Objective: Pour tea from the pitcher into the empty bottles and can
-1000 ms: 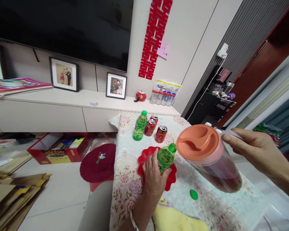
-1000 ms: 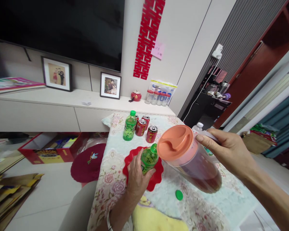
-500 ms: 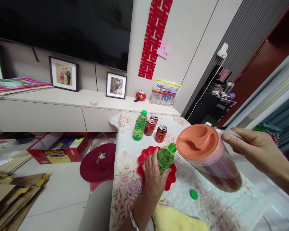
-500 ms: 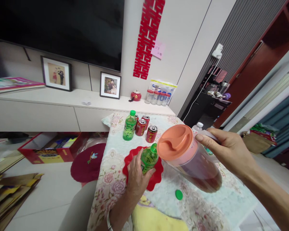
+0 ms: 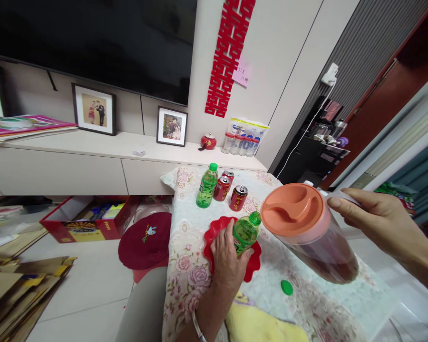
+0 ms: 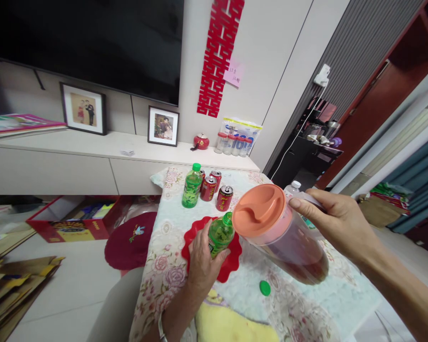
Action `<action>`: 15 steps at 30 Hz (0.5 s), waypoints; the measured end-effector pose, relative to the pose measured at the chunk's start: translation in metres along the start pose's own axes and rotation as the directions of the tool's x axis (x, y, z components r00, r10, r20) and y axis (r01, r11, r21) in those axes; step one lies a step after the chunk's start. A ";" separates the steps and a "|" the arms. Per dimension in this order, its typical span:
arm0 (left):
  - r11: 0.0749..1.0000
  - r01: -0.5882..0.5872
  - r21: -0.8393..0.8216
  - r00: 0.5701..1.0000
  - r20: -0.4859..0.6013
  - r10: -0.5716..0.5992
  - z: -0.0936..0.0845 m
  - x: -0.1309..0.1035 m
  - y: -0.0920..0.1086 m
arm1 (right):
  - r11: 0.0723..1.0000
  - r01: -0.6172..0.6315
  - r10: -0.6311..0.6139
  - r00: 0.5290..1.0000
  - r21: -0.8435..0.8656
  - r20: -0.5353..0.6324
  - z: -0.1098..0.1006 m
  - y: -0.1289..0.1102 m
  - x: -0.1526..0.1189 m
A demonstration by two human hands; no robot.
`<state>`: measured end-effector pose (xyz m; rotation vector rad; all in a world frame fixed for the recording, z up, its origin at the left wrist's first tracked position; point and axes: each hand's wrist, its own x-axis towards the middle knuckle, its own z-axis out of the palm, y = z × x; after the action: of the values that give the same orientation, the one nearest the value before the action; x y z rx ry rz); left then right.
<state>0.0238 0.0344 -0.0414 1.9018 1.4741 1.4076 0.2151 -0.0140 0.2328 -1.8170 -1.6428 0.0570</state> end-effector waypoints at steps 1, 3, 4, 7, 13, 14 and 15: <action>1.000 -0.003 0.003 1.000 -0.002 0.003 0.000 0.000 0.000 | 1.000 -0.004 0.004 1.000 0.000 0.005 0.000 0.000 0.000; 1.000 -0.004 0.007 1.000 -0.004 0.004 0.000 0.000 0.000 | 1.000 -0.008 0.008 1.000 0.004 0.012 0.000 -0.001 0.001; 1.000 -0.003 0.009 1.000 -0.005 0.003 0.000 0.001 0.000 | 1.000 -0.010 0.010 1.000 0.007 0.014 0.001 -0.001 0.001; 1.000 -0.001 0.007 1.000 -0.006 0.001 -0.001 0.001 0.001 | 1.000 -0.009 0.009 1.000 0.010 0.012 0.001 -0.001 0.001; 1.000 0.012 -0.009 1.000 -0.003 -0.012 0.000 0.001 0.001 | 0.999 -0.029 0.029 0.999 -0.023 0.013 0.001 0.000 0.001; 1.000 0.012 -0.011 1.000 -0.005 -0.012 0.000 0.001 0.001 | 0.999 -0.030 0.030 0.999 -0.024 0.016 0.001 0.000 0.002; 1.000 0.013 -0.011 1.000 -0.007 -0.013 -0.001 0.000 0.001 | 0.999 -0.028 0.029 0.999 -0.024 0.016 0.001 0.000 0.002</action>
<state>0.0238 0.0342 -0.0403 1.8789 1.4770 1.4150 0.2151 -0.0116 0.2323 -1.8624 -1.6355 0.0650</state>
